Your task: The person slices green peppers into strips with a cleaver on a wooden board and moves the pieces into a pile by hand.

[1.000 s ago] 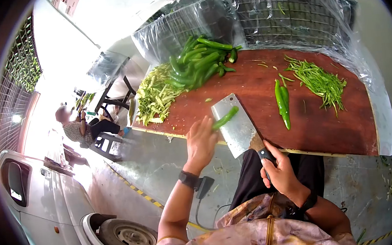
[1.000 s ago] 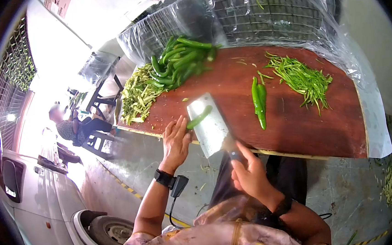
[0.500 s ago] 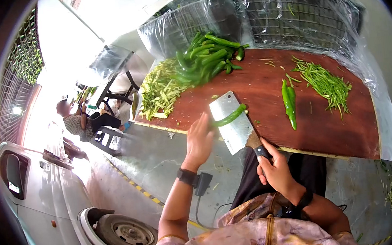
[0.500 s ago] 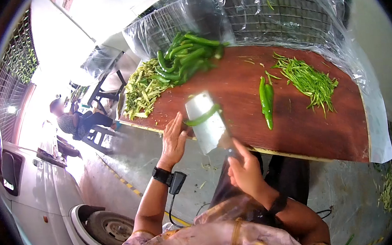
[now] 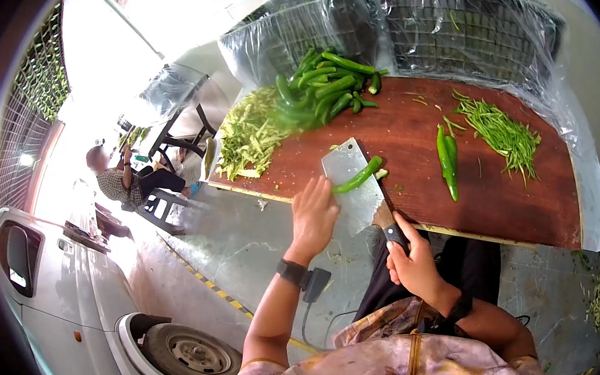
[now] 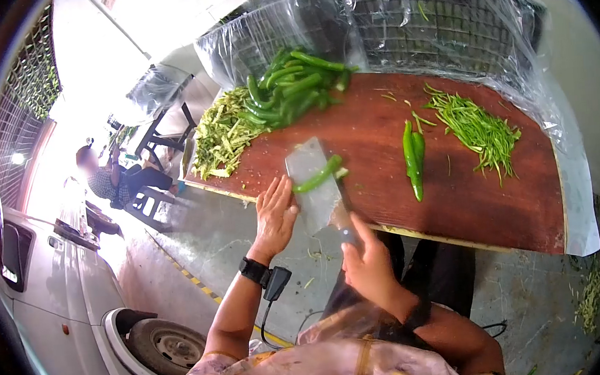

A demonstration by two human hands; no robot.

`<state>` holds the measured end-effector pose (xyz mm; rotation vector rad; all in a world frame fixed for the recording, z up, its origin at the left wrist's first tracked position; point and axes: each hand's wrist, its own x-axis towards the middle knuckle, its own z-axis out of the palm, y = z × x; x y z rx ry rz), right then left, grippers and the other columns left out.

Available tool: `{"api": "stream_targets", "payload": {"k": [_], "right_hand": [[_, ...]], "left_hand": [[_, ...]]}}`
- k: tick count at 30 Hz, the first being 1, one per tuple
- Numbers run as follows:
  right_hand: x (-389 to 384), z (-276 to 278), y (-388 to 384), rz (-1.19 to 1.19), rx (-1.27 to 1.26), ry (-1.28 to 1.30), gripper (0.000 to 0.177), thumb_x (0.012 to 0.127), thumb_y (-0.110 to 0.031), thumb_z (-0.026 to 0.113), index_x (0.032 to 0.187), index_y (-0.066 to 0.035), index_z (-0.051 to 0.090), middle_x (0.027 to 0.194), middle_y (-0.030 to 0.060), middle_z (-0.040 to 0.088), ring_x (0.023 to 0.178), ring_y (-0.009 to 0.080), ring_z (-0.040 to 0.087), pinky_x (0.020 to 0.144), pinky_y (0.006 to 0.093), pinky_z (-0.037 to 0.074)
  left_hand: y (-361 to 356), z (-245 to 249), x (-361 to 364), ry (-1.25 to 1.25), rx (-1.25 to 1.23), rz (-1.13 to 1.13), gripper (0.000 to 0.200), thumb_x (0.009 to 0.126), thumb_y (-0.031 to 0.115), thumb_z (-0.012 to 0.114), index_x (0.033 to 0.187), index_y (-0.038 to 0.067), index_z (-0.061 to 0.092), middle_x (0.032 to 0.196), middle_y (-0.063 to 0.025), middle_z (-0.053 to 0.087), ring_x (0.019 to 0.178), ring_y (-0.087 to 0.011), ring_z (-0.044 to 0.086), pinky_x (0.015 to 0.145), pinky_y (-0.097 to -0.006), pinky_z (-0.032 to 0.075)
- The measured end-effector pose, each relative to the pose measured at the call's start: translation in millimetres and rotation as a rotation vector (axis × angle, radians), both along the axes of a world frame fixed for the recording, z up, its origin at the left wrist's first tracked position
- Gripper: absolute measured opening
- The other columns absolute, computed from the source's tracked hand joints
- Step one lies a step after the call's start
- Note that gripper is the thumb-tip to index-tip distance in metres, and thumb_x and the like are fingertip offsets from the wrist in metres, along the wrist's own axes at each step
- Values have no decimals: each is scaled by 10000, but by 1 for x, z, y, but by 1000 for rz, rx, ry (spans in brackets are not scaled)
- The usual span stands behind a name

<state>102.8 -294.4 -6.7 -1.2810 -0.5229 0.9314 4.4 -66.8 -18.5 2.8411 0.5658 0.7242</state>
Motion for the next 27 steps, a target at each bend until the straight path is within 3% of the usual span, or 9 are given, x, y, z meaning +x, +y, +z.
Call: {"api": "stream_targets", "payload": {"k": [13,15,16,18,19,21,27], "right_hand": [[3,-3,34,-54,-11,-13,598,933,-80,547,1499,-89,354,613,30,533,413,105,472,393,276,413],[6,-6,33,-41,12,-13,595,929,-80,549,1494,-91,365,604,29,533,405,107,472,395,276,416],[6,-6,32,-41,16,-16,595,929,-80,549,1494,-91,365,604,29,533,405,107,472,395,276,416],[6,-3,30,-14,-35,-61,582,970,-75,520,1520,-127,336,627,12,530,452,82,471,419,250,414],[7,-4,30,-15,-34,-64,582,970,-75,520,1520,-127,336,627,12,530,452,82,471,419,250,414],[8,-6,32,-33,-15,-113,587,925,-63,553,1486,-89,380,601,32,536,411,108,478,404,278,423],[10,-10,34,-44,8,-89,567,925,-47,554,1470,-83,401,583,22,523,402,104,469,403,279,415]], "left_hand": [[2,4,3,-55,-56,-27,480,923,215,545,1362,24,515,1450,-159,478,1418,-351,334,1125,-511,240],[4,8,4,-109,-84,-27,425,878,120,609,1292,22,607,1356,-164,572,1355,-359,427,1088,-439,358],[5,10,5,-111,-81,-28,425,878,120,609,1292,22,607,1356,-164,572,1355,-359,427,1088,-439,358],[5,13,8,-234,-129,-103,353,807,67,675,1154,5,675,1161,-144,655,1151,-340,565,940,-388,476],[6,15,11,-236,-128,-104,353,807,67,675,1154,5,675,1161,-144,655,1151,-340,565,940,-388,476],[8,19,16,-242,-127,-134,278,786,58,692,1058,3,687,1029,-125,652,974,-312,598,840,-379,500],[11,20,26,-272,-10,-161,117,825,65,669,924,14,633,896,-135,614,849,-309,598,739,-374,493]]}}
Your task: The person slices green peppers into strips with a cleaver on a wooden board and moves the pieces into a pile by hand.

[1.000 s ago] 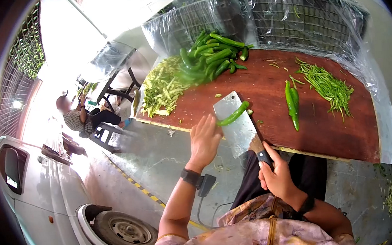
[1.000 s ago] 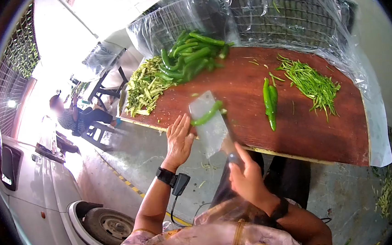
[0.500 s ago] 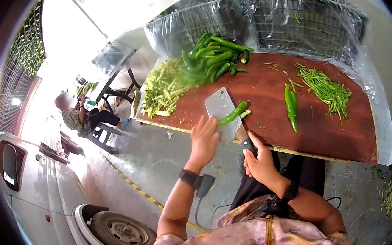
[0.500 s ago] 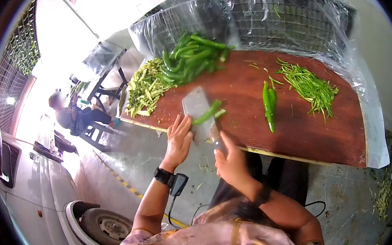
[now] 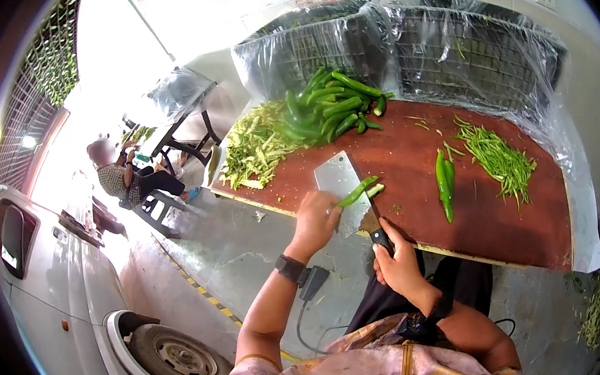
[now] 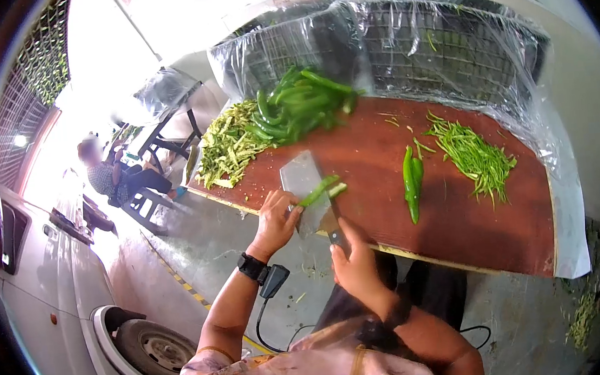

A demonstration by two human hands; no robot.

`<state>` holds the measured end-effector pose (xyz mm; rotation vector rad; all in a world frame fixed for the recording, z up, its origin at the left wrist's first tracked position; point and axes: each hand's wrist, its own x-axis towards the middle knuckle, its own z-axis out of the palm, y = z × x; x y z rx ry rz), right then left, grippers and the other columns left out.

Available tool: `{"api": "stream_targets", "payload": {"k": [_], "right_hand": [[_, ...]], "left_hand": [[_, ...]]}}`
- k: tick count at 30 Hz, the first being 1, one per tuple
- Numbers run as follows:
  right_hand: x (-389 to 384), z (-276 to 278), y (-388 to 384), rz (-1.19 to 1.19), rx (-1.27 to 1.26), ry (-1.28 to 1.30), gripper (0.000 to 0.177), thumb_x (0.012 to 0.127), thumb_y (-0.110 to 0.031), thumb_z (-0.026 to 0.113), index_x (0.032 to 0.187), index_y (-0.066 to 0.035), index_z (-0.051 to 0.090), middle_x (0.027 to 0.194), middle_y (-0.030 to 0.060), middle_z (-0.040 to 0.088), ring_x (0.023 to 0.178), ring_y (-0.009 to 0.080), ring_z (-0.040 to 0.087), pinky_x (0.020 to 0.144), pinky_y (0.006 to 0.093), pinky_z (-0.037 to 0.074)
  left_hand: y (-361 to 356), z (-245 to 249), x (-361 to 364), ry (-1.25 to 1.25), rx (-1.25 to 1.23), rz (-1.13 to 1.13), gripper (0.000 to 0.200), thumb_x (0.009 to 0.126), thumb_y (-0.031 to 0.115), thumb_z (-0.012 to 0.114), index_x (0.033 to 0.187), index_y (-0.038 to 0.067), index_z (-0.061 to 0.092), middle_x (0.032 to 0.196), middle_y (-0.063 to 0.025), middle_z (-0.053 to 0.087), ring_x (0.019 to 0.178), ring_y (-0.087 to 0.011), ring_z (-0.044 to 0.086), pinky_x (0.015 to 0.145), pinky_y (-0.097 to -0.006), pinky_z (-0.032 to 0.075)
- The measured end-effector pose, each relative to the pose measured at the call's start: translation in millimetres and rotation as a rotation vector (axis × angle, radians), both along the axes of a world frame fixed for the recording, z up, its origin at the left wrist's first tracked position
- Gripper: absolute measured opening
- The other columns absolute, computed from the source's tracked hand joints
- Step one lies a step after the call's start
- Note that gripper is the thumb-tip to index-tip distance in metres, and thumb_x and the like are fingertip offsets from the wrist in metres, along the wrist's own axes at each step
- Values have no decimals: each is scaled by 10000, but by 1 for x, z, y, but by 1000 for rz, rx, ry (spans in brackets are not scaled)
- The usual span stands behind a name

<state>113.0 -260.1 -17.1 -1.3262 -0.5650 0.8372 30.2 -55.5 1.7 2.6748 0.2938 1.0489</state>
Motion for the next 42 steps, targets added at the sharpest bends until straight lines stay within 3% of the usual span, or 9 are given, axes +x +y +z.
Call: {"api": "stream_targets", "payload": {"k": [7,12,17,20,22,23,27,34,42], "right_hand": [[6,-2,8,53,-16,3,574,969,-36,515,1512,-81,332,611,35,527,428,106,460,397,265,385],[22,9,-7,-9,-11,30,557,968,-30,504,1500,-55,340,624,38,530,438,105,466,397,260,386],[38,30,-38,-37,36,-175,606,920,42,515,1496,-52,350,713,32,559,514,81,514,469,246,464],[41,51,-47,-35,-41,-401,581,864,64,550,1431,-15,451,794,83,616,605,137,606,564,279,516],[44,56,-47,-139,163,-1127,561,824,44,567,1375,-59,532,759,136,616,617,259,623,592,361,509],[40,62,-53,-103,15,-1133,539,788,42,593,1315,-75,594,777,156,611,680,329,623,620,405,504],[38,60,-48,-20,-3,-1471,482,749,-32,636,1222,-122,666,742,100,538,648,311,574,572,422,481],[28,70,-35,52,-119,-1646,440,766,-86,634,1193,-177,689,805,104,537,715,306,571,585,421,488],[29,104,-25,161,-105,-1661,326,805,-144,717,1131,-155,720,752,119,525,676,304,586,581,408,481]], "left_hand": [[-8,4,8,-162,-573,-12,119,946,104,595,913,-9,610,817,-29,602,733,-88,560,647,-275,476],[39,-7,2,-271,-823,297,141,961,130,580,967,-1,634,721,-22,609,634,-90,551,592,-266,473],[38,-12,-23,68,-320,618,155,905,140,615,1038,93,680,795,-104,640,644,-226,613,632,-353,505],[21,-15,-33,-12,-189,500,179,888,144,619,1047,112,695,900,-110,632,754,-285,643,693,-380,517],[8,-11,-36,6,-278,503,191,864,131,638,1040,100,704,952,-106,616,857,-285,645,741,-375,521],[5,-14,-37,-67,-173,449,200,850,116,645,1039,93,704,955,-107,618,872,-293,639,756,-380,522],[-1,-18,-43,-144,-76,374,237,797,60,662,1032,60,695,983,-110,619,933,-311,615,808,-396,514],[-13,-22,-36,-110,37,316,204,786,84,655,988,93,681,970,-89,592,901,-312,564,763,-423,452],[-15,-25,-39,-169,90,405,179,810,135,679,983,105,715,1048,-101,588,1035,-323,538,897,-438,413]]}}
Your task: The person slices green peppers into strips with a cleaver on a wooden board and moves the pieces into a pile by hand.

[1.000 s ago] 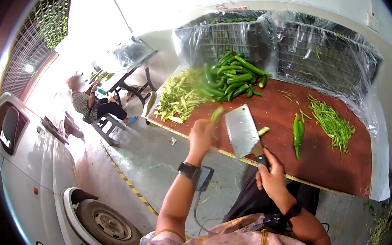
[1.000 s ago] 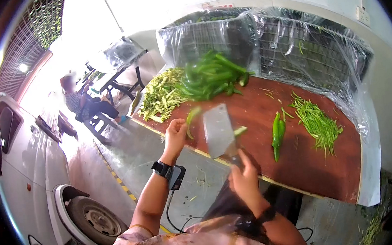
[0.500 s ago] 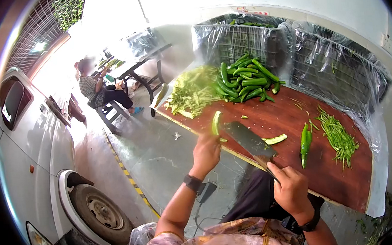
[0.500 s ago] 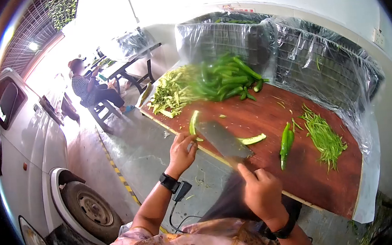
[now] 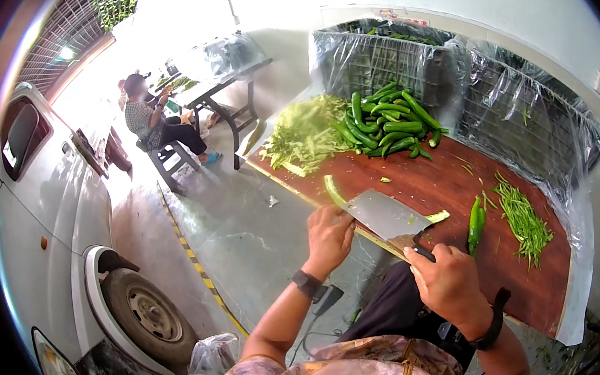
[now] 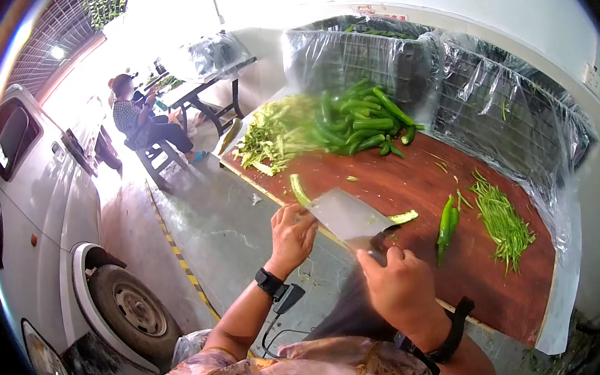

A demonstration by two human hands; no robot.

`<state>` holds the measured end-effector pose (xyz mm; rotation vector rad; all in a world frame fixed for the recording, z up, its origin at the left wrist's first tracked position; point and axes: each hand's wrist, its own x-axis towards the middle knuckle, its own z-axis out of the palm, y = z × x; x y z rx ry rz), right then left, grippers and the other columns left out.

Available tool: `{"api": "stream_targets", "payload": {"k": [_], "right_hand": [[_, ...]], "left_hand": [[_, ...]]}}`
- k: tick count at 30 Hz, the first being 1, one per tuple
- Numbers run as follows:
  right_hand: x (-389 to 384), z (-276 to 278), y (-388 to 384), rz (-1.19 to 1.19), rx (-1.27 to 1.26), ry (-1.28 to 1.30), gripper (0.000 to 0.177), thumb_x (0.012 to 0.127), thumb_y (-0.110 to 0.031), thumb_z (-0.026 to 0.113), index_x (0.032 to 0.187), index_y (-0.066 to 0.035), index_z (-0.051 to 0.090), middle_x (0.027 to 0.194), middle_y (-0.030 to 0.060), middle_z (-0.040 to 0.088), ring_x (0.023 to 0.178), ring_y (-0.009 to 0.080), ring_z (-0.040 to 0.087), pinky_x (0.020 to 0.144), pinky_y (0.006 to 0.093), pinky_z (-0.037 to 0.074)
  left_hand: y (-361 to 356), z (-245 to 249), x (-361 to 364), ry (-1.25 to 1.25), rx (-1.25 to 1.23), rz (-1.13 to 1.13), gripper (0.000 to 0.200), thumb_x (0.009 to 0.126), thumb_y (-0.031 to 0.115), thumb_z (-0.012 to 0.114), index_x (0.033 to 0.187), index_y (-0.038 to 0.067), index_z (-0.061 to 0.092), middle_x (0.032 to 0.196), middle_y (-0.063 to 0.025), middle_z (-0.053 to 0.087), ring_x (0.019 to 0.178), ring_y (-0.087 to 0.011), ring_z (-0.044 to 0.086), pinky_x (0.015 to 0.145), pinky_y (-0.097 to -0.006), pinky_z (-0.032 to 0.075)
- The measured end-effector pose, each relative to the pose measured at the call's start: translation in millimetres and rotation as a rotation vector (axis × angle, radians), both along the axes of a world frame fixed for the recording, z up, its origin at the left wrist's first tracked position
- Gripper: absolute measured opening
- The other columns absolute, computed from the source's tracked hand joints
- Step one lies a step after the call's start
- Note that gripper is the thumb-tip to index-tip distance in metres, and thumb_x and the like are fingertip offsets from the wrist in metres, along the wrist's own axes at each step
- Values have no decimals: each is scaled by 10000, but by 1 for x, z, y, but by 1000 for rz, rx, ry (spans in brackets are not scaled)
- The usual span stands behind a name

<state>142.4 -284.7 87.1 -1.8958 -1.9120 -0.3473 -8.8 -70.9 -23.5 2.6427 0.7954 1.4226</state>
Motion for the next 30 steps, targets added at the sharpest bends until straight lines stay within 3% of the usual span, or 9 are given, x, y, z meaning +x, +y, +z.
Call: {"api": "stream_targets", "payload": {"k": [4,6,9,19,25,30], "right_hand": [[-1,1,10,4,-10,-12,329,797,-142,722,1126,-157,722,748,117,530,686,303,596,581,409,483],[1,-4,15,22,-17,-20,312,819,-134,644,1123,-133,715,784,142,567,713,321,616,590,415,517],[7,-11,16,21,42,9,336,780,-130,732,1115,-153,725,732,97,525,657,297,590,590,406,488],[4,-23,46,41,63,6,281,813,-164,714,1093,-146,728,721,102,554,657,293,610,590,407,499],[11,-24,44,39,71,85,283,797,-141,719,1079,-136,737,701,115,559,643,305,611,594,418,496],[18,-8,38,50,63,103,291,780,-126,721,1070,-132,735,727,127,586,669,323,619,599,426,503]], "left_hand": [[1,-3,1,6,-53,3,180,820,146,678,990,101,716,1043,-113,581,1038,-334,533,913,-449,408],[4,-3,2,20,-109,-20,183,824,150,674,993,95,718,1037,-115,576,1042,-338,531,923,-452,406],[6,-3,1,4,-97,-42,176,826,153,674,984,89,718,1031,-122,572,1042,-342,524,926,-455,405],[5,-1,1,31,-103,-24,155,835,165,677,967,88,704,1057,-133,551,1050,-336,516,975,-458,385],[2,3,1,41,-80,-7,170,830,182,676,975,96,696,1103,-123,546,1129,-337,508,1027,-481,357],[-1,3,3,82,5,-4,242,838,161,658,1070,92,649,1171,-115,555,1222,-319,491,1052,-504,344]]}}
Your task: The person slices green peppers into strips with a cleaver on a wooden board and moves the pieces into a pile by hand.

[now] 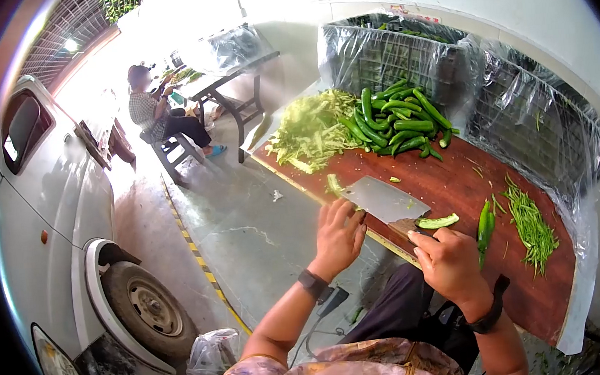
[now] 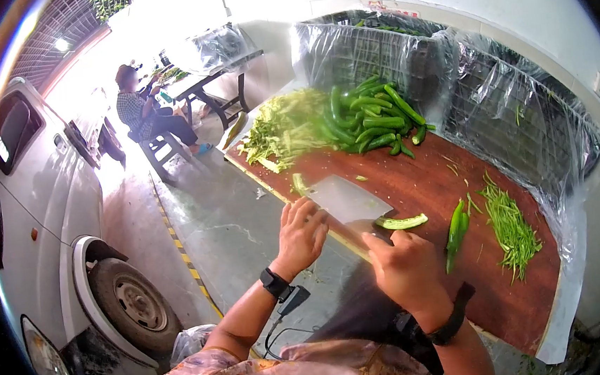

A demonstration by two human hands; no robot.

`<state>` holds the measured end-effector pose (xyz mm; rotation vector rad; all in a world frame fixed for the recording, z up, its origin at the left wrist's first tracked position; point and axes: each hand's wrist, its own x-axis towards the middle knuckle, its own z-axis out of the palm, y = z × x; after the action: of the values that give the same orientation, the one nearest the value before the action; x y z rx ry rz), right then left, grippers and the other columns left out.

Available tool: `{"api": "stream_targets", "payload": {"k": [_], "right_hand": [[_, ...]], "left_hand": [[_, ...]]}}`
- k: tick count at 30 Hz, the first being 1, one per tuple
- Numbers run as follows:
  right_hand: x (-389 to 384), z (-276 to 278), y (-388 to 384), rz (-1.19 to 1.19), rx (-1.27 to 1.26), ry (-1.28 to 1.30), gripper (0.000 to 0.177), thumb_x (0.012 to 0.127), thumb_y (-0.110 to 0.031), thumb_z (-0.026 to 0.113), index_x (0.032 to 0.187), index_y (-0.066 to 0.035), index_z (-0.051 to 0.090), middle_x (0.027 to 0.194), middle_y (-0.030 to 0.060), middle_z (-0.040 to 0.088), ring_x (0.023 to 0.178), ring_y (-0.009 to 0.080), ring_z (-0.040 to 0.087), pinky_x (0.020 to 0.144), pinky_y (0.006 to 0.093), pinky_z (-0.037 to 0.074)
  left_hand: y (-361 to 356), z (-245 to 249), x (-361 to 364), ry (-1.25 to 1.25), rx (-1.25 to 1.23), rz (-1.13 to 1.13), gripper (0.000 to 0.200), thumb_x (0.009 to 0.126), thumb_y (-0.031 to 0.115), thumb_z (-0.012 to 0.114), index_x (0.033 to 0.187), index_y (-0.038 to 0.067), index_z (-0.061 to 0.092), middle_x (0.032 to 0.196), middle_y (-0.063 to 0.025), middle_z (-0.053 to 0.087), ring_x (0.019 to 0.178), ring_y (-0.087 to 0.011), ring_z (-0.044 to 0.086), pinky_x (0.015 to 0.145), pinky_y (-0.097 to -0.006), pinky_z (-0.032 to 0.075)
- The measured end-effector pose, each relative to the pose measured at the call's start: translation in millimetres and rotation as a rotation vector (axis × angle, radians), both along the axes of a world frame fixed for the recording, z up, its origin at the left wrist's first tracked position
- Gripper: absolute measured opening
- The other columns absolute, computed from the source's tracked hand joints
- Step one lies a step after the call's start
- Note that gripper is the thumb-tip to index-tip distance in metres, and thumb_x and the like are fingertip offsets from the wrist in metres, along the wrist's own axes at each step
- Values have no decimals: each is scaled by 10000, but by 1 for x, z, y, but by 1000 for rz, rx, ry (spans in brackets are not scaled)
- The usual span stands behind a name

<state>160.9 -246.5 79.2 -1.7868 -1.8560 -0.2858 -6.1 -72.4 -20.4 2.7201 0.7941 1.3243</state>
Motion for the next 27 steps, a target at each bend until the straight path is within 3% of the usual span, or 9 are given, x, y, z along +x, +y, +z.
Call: {"api": "stream_targets", "payload": {"k": [4,12,17,27], "right_hand": [[3,6,1,12,-14,-9,281,787,-133,706,1067,-124,730,757,142,609,689,336,628,601,429,509],[-13,15,-1,47,-62,-20,278,783,-134,697,1058,-143,736,722,108,562,672,313,617,589,415,508],[-28,-3,11,32,-77,-113,382,749,-114,665,1127,-150,713,787,119,555,691,295,607,598,388,518],[-39,-26,23,-5,-90,-102,413,774,-119,661,1186,-147,676,807,118,565,729,298,617,612,397,522]], "left_hand": [[2,-2,3,17,12,-28,260,845,154,648,1088,60,633,1163,-118,571,1234,-314,496,1059,-496,344],[3,-4,-2,46,0,-38,217,834,166,653,1020,55,659,1070,-74,648,1105,-272,552,898,-421,413],[3,-2,-2,21,-7,-52,202,827,173,652,997,64,658,1031,-71,646,1063,-269,561,886,-418,417],[5,-1,-1,-34,3,-85,238,775,147,638,997,62,656,975,-93,629,963,-301,568,874,-429,419]]}}
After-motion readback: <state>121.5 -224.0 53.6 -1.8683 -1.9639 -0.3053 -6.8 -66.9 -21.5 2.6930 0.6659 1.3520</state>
